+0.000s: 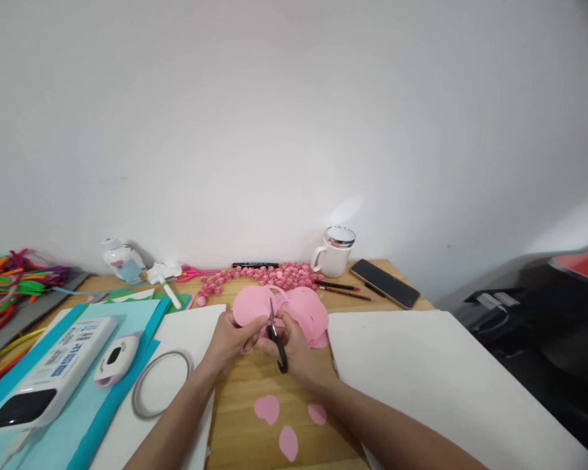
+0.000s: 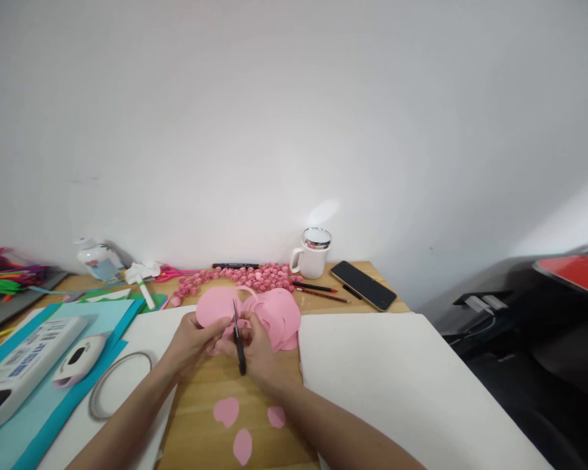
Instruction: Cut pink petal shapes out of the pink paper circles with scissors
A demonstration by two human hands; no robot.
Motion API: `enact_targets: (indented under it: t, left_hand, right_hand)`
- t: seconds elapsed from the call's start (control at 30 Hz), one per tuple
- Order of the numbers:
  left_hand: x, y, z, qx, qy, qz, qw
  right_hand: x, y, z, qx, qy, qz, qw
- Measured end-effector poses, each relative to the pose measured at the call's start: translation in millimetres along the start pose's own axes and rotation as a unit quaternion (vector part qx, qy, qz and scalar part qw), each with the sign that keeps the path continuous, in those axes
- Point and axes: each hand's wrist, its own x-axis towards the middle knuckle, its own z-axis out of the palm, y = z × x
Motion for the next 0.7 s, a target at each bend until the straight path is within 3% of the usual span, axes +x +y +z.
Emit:
enact_targets:
  t: [0.7]
  left_hand:
    - [6.5, -5.8, -6.1, -0.011, -0.029, -0.001, 1.000]
  right_hand:
    - [2.9, 9.5, -7.3, -0.049, 0.004, -0.006, 0.999]
